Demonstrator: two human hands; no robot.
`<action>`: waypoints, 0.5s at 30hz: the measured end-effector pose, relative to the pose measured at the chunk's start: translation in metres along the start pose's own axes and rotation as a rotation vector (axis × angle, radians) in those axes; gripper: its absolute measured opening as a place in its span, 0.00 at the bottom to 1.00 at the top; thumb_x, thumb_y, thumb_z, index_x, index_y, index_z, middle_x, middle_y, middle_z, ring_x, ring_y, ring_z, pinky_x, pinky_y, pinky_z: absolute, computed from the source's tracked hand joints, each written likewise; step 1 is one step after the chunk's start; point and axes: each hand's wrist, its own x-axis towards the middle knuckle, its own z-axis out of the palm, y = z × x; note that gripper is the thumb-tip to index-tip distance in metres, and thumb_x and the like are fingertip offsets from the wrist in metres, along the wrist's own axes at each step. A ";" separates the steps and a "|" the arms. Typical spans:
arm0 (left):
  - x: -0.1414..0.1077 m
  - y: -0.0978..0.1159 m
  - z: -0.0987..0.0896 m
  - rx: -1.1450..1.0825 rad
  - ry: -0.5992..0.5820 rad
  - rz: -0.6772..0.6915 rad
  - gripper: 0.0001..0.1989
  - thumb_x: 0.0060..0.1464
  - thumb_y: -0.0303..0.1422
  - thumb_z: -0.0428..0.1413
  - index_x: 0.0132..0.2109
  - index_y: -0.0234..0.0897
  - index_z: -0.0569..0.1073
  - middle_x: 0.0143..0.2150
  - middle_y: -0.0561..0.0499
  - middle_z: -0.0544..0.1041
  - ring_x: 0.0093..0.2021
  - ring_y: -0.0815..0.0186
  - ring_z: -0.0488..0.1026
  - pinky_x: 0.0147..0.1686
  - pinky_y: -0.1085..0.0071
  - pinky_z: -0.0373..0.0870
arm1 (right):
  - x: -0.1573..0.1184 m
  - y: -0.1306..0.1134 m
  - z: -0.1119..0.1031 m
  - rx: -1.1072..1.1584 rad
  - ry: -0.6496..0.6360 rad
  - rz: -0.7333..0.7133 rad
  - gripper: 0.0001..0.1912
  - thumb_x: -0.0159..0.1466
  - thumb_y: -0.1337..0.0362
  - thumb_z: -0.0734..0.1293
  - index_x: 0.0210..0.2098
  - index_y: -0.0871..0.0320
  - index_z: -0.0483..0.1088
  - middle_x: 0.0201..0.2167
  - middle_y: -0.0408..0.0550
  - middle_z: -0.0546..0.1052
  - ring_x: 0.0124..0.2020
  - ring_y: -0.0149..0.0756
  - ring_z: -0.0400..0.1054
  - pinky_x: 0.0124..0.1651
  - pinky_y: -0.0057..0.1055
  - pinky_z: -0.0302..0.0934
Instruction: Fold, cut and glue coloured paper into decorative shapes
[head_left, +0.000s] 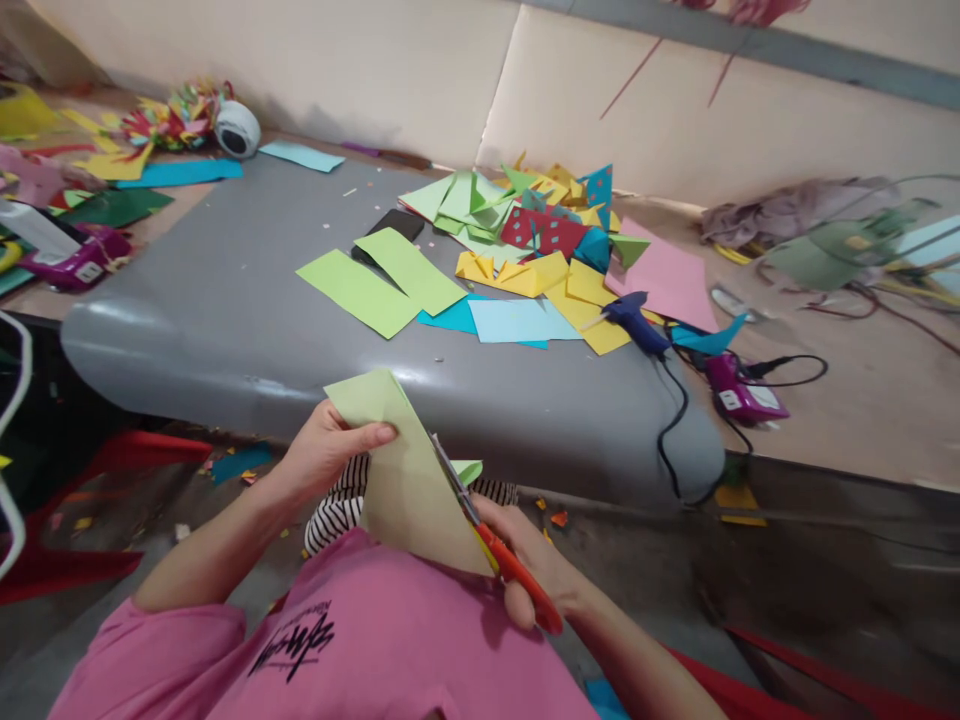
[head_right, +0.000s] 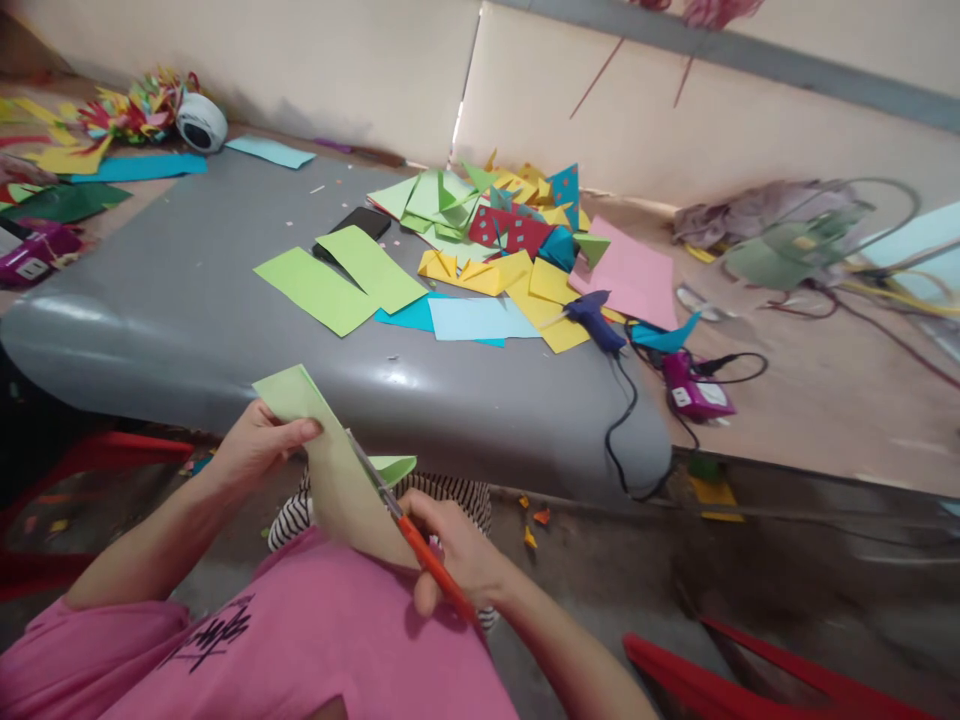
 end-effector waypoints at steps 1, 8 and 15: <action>0.000 0.000 0.000 0.000 -0.008 -0.001 0.22 0.31 0.41 0.76 0.34 0.34 0.83 0.34 0.45 0.85 0.33 0.59 0.82 0.38 0.65 0.80 | 0.001 0.000 0.000 0.005 -0.002 0.008 0.47 0.46 0.20 0.63 0.41 0.57 0.69 0.31 0.43 0.71 0.35 0.38 0.63 0.39 0.32 0.63; -0.002 0.000 0.002 -0.008 -0.061 -0.008 0.21 0.33 0.41 0.76 0.35 0.34 0.83 0.36 0.43 0.85 0.34 0.58 0.82 0.39 0.64 0.80 | 0.007 -0.002 -0.002 0.024 -0.042 0.013 0.52 0.39 0.18 0.64 0.43 0.57 0.70 0.31 0.45 0.72 0.36 0.42 0.65 0.42 0.34 0.64; -0.002 -0.005 -0.003 0.003 -0.119 -0.015 0.19 0.37 0.39 0.75 0.37 0.34 0.84 0.39 0.43 0.86 0.37 0.57 0.83 0.41 0.63 0.80 | 0.005 -0.002 -0.001 -0.047 -0.027 -0.007 0.57 0.38 0.15 0.53 0.43 0.57 0.68 0.33 0.45 0.70 0.35 0.39 0.63 0.40 0.33 0.62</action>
